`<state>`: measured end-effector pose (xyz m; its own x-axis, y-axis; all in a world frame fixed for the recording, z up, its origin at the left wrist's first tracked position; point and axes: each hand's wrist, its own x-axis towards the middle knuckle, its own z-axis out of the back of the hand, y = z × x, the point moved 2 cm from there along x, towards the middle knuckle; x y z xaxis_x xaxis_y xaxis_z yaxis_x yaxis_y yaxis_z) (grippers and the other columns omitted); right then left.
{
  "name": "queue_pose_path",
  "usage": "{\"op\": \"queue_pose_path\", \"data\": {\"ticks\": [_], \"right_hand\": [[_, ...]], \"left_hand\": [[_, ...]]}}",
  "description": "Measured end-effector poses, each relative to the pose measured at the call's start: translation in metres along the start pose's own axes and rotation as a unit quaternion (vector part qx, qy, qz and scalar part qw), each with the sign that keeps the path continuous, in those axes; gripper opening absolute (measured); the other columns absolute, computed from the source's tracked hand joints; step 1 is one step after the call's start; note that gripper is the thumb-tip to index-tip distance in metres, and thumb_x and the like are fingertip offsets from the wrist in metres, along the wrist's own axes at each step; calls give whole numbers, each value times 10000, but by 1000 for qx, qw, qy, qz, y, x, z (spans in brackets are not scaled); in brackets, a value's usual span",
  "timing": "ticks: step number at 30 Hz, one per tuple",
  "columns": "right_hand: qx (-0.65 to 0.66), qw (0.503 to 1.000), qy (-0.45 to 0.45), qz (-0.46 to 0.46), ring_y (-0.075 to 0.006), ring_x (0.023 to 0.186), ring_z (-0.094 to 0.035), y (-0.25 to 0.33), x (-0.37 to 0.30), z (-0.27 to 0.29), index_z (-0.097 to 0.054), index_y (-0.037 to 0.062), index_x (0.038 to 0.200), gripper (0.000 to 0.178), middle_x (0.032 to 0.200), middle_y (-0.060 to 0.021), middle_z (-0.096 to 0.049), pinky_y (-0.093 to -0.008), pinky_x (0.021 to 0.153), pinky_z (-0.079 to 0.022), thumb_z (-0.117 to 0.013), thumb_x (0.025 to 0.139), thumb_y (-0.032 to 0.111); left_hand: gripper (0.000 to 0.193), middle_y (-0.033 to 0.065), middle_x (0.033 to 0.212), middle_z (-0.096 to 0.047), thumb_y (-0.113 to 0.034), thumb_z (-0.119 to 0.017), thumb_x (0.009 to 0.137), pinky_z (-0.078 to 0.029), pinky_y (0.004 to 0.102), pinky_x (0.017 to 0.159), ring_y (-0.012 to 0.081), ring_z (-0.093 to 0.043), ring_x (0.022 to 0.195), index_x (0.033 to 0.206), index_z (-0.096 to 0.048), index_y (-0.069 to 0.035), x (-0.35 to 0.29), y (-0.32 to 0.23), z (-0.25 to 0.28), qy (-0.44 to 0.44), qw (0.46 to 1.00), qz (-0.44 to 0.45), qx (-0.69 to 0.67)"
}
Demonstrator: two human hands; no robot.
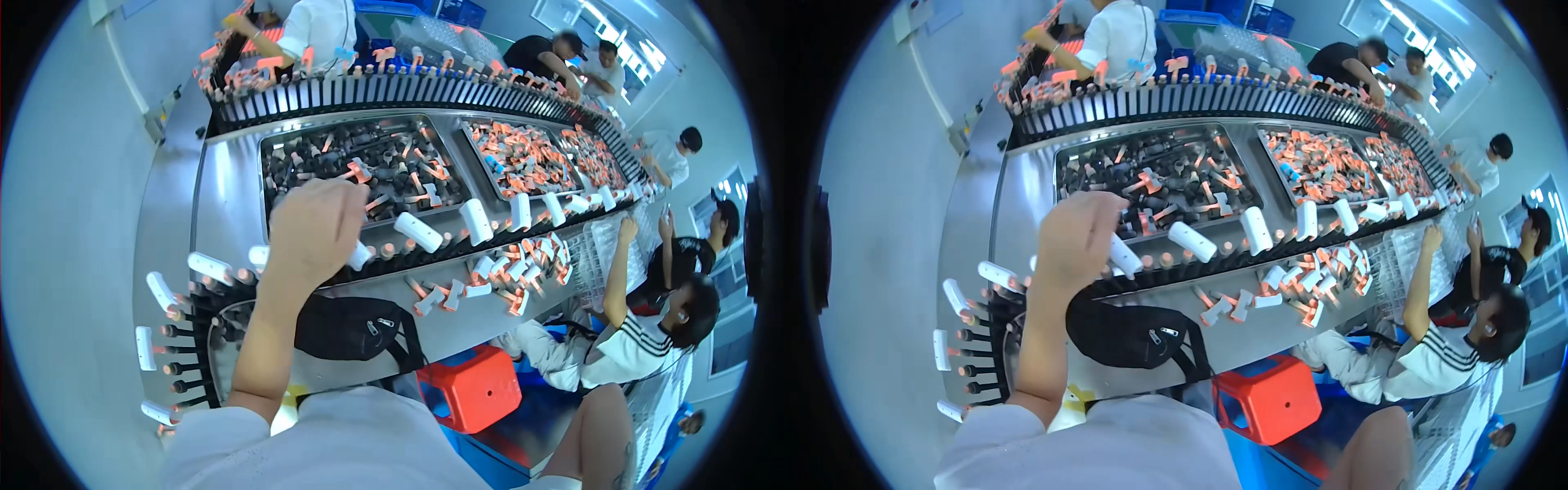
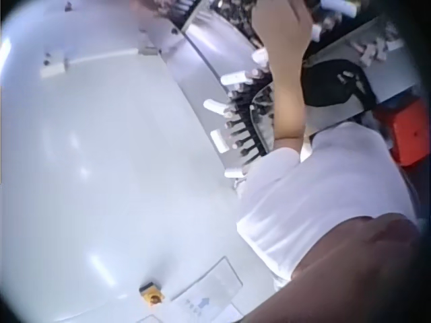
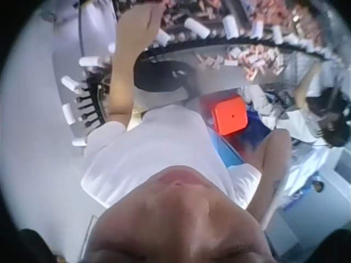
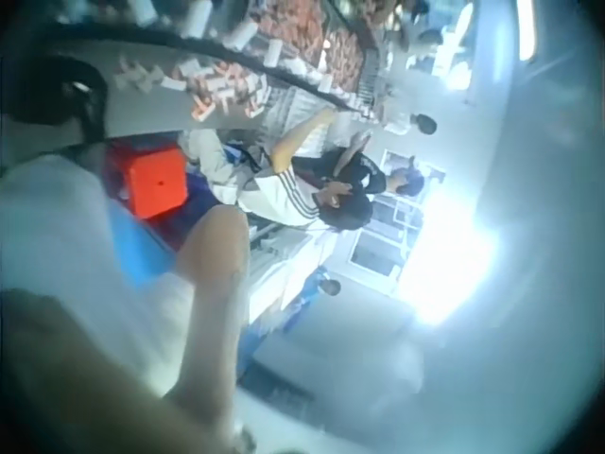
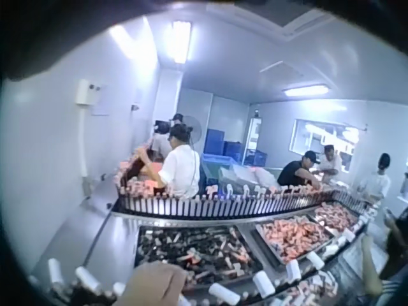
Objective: The person picks up plastic pieces from trays on the workstation and fits them onto the upright pins of the moving conveyor loop.
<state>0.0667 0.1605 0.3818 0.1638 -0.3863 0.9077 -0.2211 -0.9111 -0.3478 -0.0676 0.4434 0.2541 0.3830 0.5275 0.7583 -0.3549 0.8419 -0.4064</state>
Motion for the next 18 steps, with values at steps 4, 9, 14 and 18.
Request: {"op": "queue_pose_path", "data": {"ticks": [4, 9, 14, 18], "right_hand": [[23, 999, 29, -18, -149, 914, -657, -6, 17, 7, -659, 135, 976, 119, 907, -48, -664, -340, 828, -517, -591, 956, 231], [-5, 999, 38, -21, -150, 897, -662, 3, 10, 7, -663, 132, 961, 122, 890, -45, -665, -338, 815, -523, -590, 956, 229], [-52, 998, 15, 8, -151, 880, -667, 22, -5, 5, -667, 128, 946, 126, 872, -41, -666, -337, 802, -529, -589, 956, 227], [-79, 996, -6, 46, -151, 867, -672, 31, -14, -1, -670, 126, 934, 131, 858, -38, -667, -336, 792, -534, -588, 956, 225]], "left_hand": [[182, 81, 685, -662, -252, -667, 891, -475, 440, 562, 275, -653, 619, 847, -698, -78, -50, 32, -45, 239, 936, 11, 257], [184, 66, 700, -659, -231, -614, 929, -503, 403, 591, 281, -661, 644, 969, -707, -78, -54, 55, -21, 157, 970, -78, 167], [209, 89, 766, -678, -203, -586, 948, -499, 419, 718, 303, -667, 731, 887, -694, -35, -15, 7, 0, 12, 999, -27, 14], [388, 138, 721, -697, -266, -581, 961, -518, 435, 658, 314, -685, 704, 655, -684, -51, -17, 8, -28, 119, 985, 64, 109]]}}
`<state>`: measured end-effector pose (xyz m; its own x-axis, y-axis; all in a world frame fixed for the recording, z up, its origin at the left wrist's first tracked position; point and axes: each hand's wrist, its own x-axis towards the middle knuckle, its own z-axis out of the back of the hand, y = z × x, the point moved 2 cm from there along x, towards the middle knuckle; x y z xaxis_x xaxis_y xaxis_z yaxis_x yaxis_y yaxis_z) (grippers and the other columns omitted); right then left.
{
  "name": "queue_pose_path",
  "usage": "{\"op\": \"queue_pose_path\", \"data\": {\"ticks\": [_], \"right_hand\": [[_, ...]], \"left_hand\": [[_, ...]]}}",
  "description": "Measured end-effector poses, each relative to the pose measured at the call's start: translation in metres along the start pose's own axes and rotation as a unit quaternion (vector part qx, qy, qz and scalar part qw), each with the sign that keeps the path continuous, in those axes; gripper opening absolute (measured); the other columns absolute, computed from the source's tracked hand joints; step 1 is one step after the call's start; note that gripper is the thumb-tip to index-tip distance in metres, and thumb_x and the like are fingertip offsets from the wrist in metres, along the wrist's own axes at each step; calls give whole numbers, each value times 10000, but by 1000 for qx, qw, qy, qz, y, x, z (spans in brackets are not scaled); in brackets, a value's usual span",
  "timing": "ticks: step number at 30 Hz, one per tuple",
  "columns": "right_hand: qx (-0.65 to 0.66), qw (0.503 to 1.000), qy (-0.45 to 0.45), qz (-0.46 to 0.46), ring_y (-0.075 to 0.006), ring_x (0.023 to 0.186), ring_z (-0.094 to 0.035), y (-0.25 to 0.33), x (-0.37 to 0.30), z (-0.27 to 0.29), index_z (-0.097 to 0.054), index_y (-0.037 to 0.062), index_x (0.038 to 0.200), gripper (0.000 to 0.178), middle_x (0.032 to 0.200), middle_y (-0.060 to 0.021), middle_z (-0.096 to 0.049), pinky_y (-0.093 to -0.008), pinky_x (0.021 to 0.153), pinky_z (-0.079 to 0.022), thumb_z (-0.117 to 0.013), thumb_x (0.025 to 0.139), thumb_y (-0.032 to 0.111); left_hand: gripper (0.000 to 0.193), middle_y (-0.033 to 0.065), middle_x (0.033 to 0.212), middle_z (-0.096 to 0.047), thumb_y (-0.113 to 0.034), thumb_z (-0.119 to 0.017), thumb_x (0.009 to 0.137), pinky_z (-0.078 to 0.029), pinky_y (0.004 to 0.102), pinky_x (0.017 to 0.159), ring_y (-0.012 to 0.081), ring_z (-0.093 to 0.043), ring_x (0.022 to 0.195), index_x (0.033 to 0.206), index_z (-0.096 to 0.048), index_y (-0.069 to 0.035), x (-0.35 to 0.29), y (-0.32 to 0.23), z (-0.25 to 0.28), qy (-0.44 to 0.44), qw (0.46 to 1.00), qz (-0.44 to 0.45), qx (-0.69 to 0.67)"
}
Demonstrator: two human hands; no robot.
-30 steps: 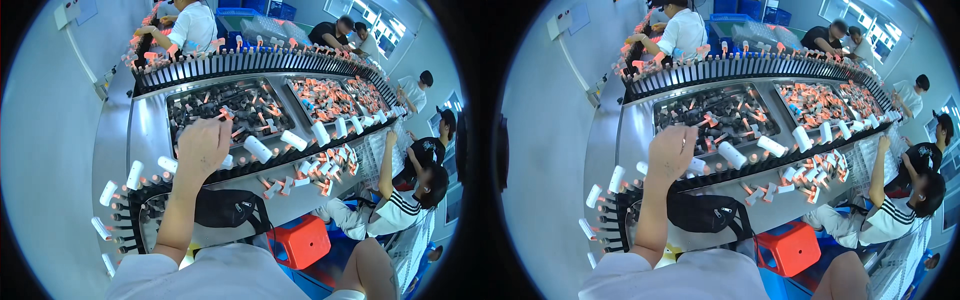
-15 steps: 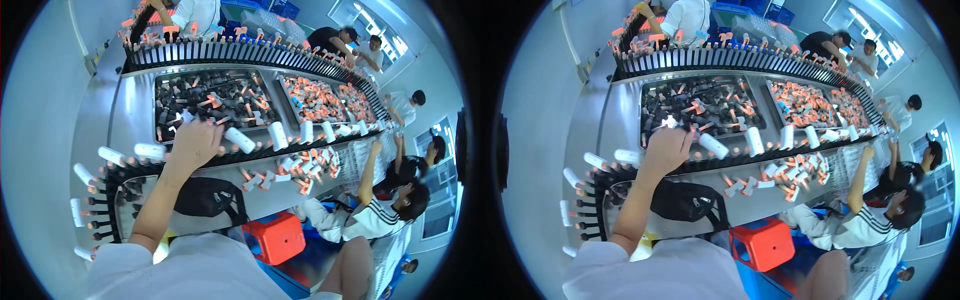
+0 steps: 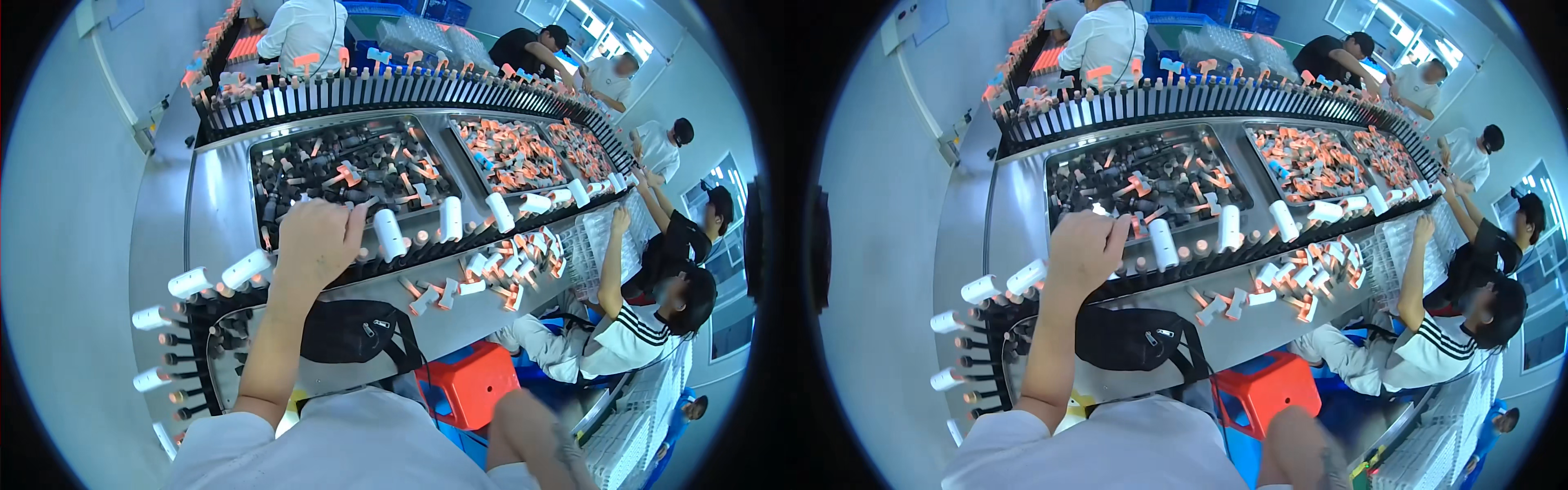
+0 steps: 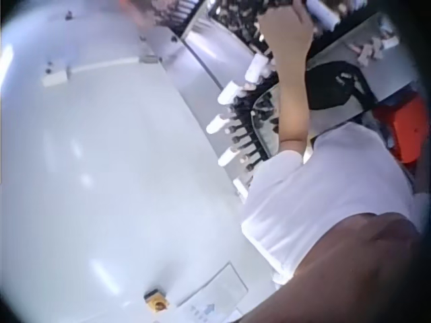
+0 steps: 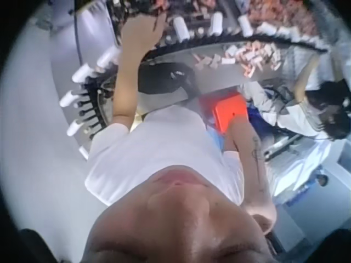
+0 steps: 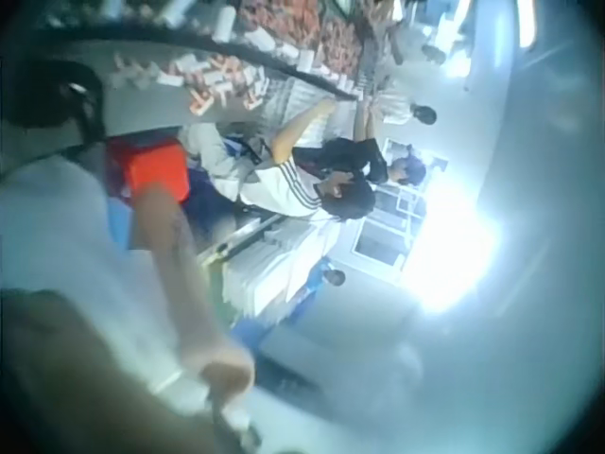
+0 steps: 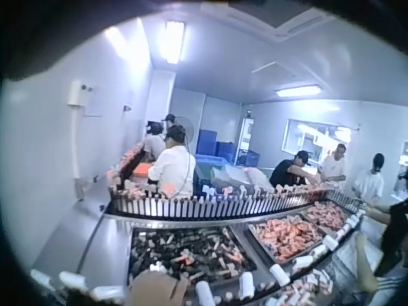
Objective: The person picks up plastic pieces from trays on the workstation and fits them onto the upright pins of the moving conveyor loop.
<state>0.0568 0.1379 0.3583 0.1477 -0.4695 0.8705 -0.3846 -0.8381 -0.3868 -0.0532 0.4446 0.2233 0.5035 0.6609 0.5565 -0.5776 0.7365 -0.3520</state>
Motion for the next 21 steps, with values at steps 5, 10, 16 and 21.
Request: {"op": "queue_pose_path", "data": {"ticks": [5, 10, 16, 21], "right_hand": [[-57, 998, -18, 31, -152, 850, -677, 28, -3, -16, -674, 123, 919, 138, 841, -34, -668, -335, 779, -541, -587, 956, 223], [-157, 907, 201, -335, -205, 651, -628, 40, -109, 20, -586, 123, 843, 286, 740, 1, -636, -379, 637, -523, -663, 960, 373], [29, 479, 310, -820, -265, 979, -676, 138, -239, 61, -691, 10, 1081, 175, 1029, -132, -703, -344, 861, -531, -665, 966, 140], [-84, 359, 276, -888, -252, 1170, -619, 216, -249, 123, -680, 15, 1177, 286, 1208, -154, -664, -345, 1020, -472, -633, 998, 233]], "left_hand": [[415, 153, 751, -707, -334, -516, 989, -552, 472, 668, 346, -698, 708, 758, -721, -58, -21, 55, -21, 115, 983, 102, 96], [253, 158, 869, -728, -172, -577, 966, -518, 427, 745, 345, -687, 843, 863, -719, 11, 3, 16, 26, 20, 979, 89, -180], [273, 129, 928, -729, -175, -515, 992, -517, 451, 768, 315, -686, 907, 846, -693, -29, 8, 21, -9, 83, 992, -58, 76], [329, 187, 1051, -718, -229, -462, 1007, -507, 465, 844, 352, -678, 992, 969, -712, -20, 2, 34, 8, 101, 989, 55, -97]]}}
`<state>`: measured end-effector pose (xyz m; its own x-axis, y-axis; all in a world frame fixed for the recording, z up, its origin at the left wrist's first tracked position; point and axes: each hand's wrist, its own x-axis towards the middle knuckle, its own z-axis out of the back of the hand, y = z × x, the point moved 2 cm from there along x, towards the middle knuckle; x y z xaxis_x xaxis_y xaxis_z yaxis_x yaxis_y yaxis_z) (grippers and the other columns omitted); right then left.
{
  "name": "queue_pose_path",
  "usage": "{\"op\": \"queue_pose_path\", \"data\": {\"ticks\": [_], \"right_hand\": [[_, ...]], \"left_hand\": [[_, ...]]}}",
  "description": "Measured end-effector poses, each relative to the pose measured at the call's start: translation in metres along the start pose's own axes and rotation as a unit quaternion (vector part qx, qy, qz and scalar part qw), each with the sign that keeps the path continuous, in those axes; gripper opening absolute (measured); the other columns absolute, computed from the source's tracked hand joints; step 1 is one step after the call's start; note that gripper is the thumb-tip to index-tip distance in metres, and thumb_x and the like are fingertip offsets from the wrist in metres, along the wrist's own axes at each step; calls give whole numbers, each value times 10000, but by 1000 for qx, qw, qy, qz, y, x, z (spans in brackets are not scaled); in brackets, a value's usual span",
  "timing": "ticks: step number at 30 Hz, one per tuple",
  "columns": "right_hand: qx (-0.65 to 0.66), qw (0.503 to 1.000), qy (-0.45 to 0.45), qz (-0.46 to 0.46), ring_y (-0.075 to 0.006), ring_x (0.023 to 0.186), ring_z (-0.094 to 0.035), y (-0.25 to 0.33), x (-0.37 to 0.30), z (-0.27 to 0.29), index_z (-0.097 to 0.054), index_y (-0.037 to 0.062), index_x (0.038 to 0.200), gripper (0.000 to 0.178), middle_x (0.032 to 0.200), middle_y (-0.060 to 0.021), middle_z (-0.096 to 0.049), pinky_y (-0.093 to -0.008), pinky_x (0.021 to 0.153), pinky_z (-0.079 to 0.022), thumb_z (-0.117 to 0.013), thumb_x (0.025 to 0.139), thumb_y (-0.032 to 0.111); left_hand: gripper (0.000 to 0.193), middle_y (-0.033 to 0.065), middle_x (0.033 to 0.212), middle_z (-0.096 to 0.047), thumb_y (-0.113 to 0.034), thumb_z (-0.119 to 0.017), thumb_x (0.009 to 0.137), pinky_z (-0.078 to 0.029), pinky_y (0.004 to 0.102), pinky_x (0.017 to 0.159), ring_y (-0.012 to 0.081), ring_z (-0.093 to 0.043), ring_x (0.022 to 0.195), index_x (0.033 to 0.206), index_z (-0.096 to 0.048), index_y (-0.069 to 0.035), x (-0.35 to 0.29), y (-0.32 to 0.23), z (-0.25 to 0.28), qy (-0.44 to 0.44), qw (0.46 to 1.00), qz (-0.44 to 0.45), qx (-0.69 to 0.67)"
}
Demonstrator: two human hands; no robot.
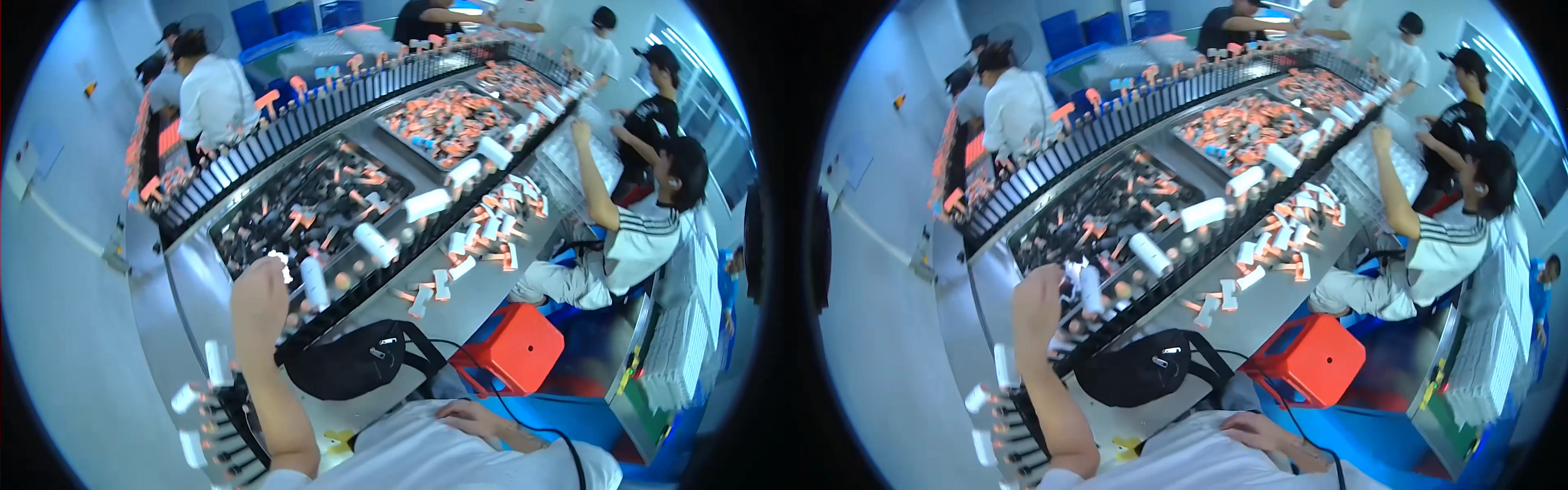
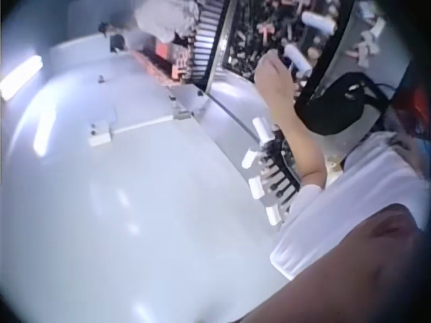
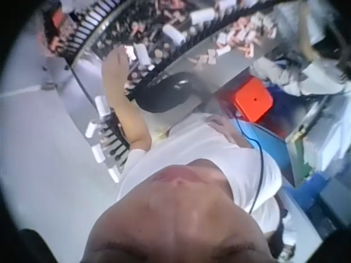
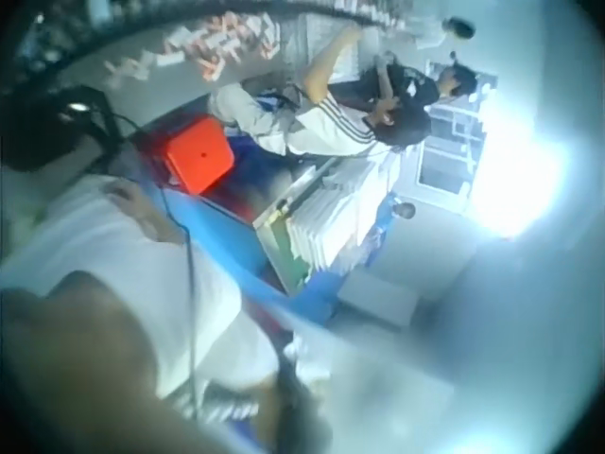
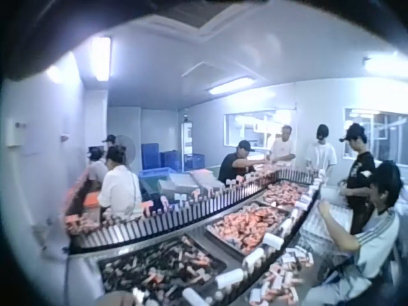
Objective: The person picks up plastic pieces from trays on the workstation and fits them onto the upright pins of the moving conveyor loop.
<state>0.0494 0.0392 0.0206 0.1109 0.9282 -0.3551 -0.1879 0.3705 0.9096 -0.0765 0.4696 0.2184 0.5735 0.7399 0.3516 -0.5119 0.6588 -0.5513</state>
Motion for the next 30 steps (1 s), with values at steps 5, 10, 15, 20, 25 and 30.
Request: {"op": "queue_pose_path", "data": {"ticks": [5, 10, 15, 20, 25, 30], "right_hand": [[-146, 970, -145, -133, -226, 851, -700, -105, -22, 21, -729, 30, 1068, 370, 919, -108, -740, -365, 774, -553, -700, 948, 379], [-167, 906, -375, -103, -198, 866, -663, -98, -16, 54, -464, 79, 1436, 618, 1036, -126, -671, -345, 772, -561, -747, 921, 270], [14, 875, -484, -12, -124, 815, -632, -69, 0, 61, -548, 21, 1342, 401, 970, -70, -664, -280, 740, -524, -670, 969, 102], [147, 864, -430, -215, -193, 948, -654, -134, -2, 65, -592, 5, 1316, 592, 1107, -139, -684, -349, 819, -543, -490, 1041, 520], [303, 772, -558, -24, -111, 880, -652, -105, 6, 49, -642, 55, 1271, 474, 1019, -53, -717, -269, 748, -525, -574, 1028, 456], [523, 646, -538, -140, -141, 821, -656, -58, 11, 65, -704, 110, 1042, 488, 935, -3, -723, -271, 713, -511, -614, 962, 583]], "left_hand": [[339, 200, 1052, -718, -241, -495, 1039, -497, 443, 885, 362, -673, 989, 1109, -696, 23, 6, -35, -1, -63, 994, -17, -85], [392, 218, 1105, -653, -324, -470, 1034, -467, 508, 896, 436, -594, 1022, 1122, -646, 15, 10, 15, -37, 65, 993, 9, 96], [399, 146, 1249, -672, -235, -433, 1087, -465, 347, 985, 250, -640, 1129, 1326, -594, 41, 0, -17, 24, -64, 995, -1, -76], [263, 123, 1057, -747, -133, -524, 1039, -517, 330, 876, 237, -694, 980, 1077, -711, 48, -5, -49, 40, -141, 984, -89, -67], [296, 194, 975, -718, -200, -494, 1017, -533, 432, 771, 329, -692, 913, 956, -701, 3, -6, -5, -20, 27, 982, 28, 182], [325, 202, 1099, -711, -234, -506, 1021, -522, 440, 866, 371, -682, 1002, 1118, -696, 11, -13, 19, 1, -38, 996, 13, 78]]}}
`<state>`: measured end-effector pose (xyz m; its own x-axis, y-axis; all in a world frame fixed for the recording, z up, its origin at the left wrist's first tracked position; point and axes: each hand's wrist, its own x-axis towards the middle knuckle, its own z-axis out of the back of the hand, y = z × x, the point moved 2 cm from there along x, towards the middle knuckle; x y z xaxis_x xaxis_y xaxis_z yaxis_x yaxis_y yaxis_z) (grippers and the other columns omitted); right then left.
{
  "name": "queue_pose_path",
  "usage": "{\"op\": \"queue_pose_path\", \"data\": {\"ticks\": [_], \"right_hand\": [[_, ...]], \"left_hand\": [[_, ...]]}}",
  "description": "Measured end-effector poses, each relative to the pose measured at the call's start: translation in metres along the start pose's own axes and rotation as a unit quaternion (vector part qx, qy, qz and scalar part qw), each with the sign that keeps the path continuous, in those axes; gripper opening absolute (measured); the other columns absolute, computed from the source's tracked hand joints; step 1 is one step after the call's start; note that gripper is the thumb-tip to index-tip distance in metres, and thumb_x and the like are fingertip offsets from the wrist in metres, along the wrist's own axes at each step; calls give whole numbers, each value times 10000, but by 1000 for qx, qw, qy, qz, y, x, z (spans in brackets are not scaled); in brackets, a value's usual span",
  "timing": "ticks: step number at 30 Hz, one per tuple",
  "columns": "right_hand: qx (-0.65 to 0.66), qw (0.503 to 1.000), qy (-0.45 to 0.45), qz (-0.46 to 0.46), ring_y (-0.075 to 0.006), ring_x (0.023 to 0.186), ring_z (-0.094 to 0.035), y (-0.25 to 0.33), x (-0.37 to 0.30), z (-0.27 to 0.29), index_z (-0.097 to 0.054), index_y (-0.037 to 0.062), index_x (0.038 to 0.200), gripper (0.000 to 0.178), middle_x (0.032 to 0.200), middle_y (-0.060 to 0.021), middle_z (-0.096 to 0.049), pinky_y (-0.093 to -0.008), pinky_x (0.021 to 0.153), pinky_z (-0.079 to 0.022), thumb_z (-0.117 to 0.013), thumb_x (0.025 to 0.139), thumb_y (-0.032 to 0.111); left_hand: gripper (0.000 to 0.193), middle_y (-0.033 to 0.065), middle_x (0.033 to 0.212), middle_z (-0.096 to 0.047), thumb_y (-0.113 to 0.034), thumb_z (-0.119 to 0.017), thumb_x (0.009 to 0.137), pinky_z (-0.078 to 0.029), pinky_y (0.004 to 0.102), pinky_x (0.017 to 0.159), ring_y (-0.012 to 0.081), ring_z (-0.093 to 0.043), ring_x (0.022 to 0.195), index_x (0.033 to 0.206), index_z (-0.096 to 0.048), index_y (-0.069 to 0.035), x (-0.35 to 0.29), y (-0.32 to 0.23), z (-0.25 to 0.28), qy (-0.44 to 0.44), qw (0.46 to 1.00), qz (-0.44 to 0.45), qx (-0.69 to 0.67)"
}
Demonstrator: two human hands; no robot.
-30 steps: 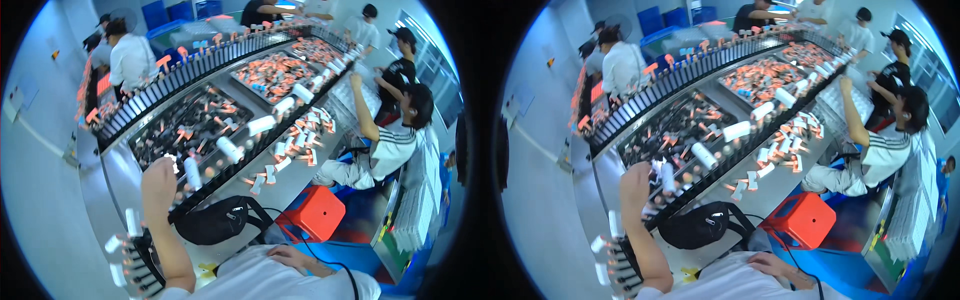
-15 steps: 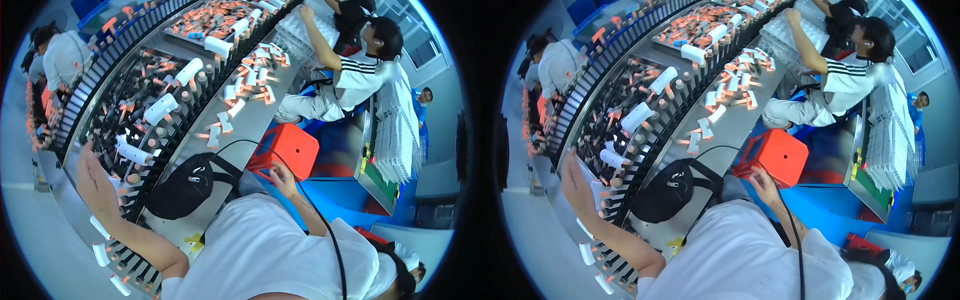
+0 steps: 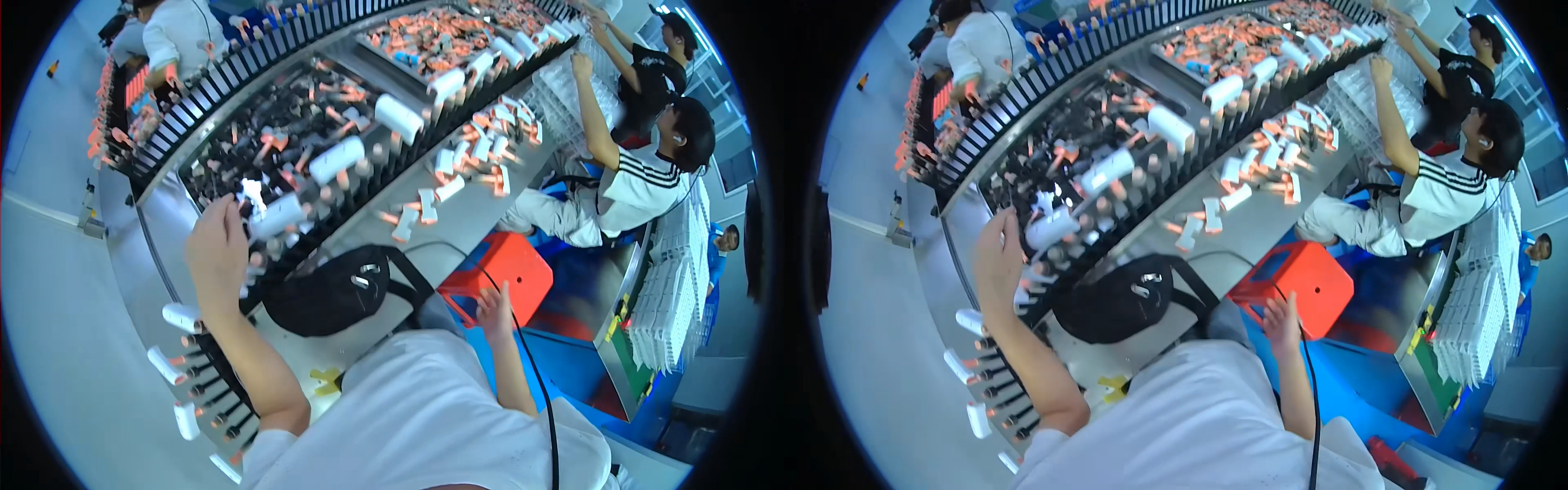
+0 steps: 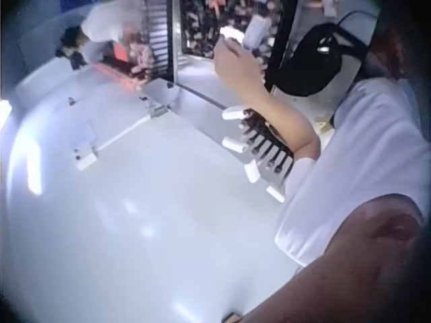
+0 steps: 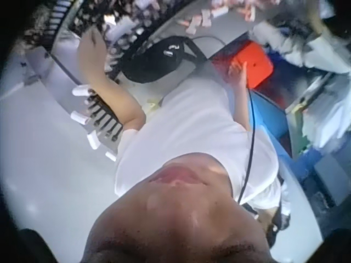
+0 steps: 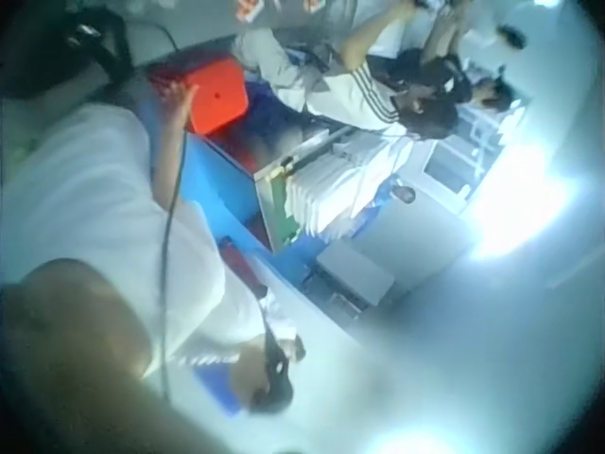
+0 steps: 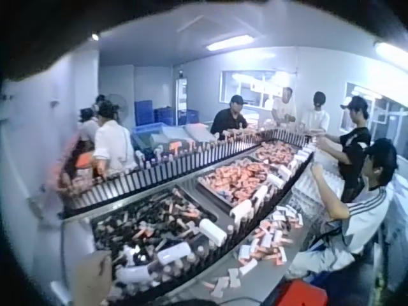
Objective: The person picks up plastic pieces from trays on the workstation and fits them onto the upright pins of the moving conveyor loop.
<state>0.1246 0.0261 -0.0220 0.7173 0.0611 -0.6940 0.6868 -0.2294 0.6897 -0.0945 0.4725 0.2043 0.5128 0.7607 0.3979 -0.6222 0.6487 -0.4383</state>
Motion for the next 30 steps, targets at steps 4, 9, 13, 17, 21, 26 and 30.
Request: {"op": "queue_pose_path", "data": {"ticks": [4, 9, 13, 17, 21, 26, 30], "right_hand": [[208, 920, 331, -14, -187, 824, -574, 39, -50, -39, -632, 188, 892, 390, 914, -26, -648, -305, 699, -450, -600, 967, 570], [58, 273, 948, 152, -366, 893, -629, 139, -144, -131, -717, 3, 1007, 204, 1159, -182, -669, -447, 775, -530, -740, 920, 186], [-62, 152, 944, 285, -449, 1144, -639, 228, -232, -107, -694, -140, 1001, 230, 1158, -321, -672, -524, 864, -578, -654, 970, 84], [-184, 48, 845, 499, -229, 1073, -708, 277, -278, -125, -763, 69, 873, 278, 1119, -103, -747, -341, 826, -582, -613, 1011, 258], [-80, 2, 972, 222, -461, 1186, -620, 283, -259, -135, -688, -159, 958, 242, 1184, -317, -667, -543, 896, -570, -585, 997, 57], [-140, 325, 881, 314, -522, 1199, -544, 233, -168, -161, -732, -20, 1069, 367, 1271, -307, -613, -621, 966, -467, -757, 900, 305], [-20, 445, 866, 228, -506, 1219, -544, 205, -47, -113, -732, 45, 817, 401, 1228, -277, -624, -657, 935, -463, -784, 839, 442]], "left_hand": [[229, 151, 1047, -736, -148, -553, 1006, -522, 400, 854, 335, -692, 964, 1074, -714, 0, 5, -41, 28, -118, 988, -30, -97], [508, 177, 751, -706, -455, -530, 978, -551, 475, 721, 394, -698, 725, 788, -759, -44, 6, -16, -32, 65, 971, 95, 212], [480, 162, 731, -702, -375, -507, 1009, -527, 478, 688, 372, -689, 716, 769, -740, -31, 14, -20, 10, -18, 994, 84, 69], [429, 168, 778, -710, -338, -540, 1009, -515, 443, 683, 362, -687, 741, 811, -741, -13, 19, -53, 60, -164, 978, 63, -111], [449, 183, 786, -712, -372, -558, 978, -528, 455, 733, 366, -693, 733, 778, -734, -12, 23, -18, -27, 29, 978, 64, 194], [363, 158, 828, -726, -262, -526, 1000, -516, 467, 785, 377, -695, 819, 826, -731, -17, 8, -18, 25, 27, 995, 7, 98], [315, 183, 972, -710, -205, -497, 1022, -500, 453, 826, 373, -651, 922, 957, -709, 18, 12, -61, 68, -176, 981, -10, -80]]}}
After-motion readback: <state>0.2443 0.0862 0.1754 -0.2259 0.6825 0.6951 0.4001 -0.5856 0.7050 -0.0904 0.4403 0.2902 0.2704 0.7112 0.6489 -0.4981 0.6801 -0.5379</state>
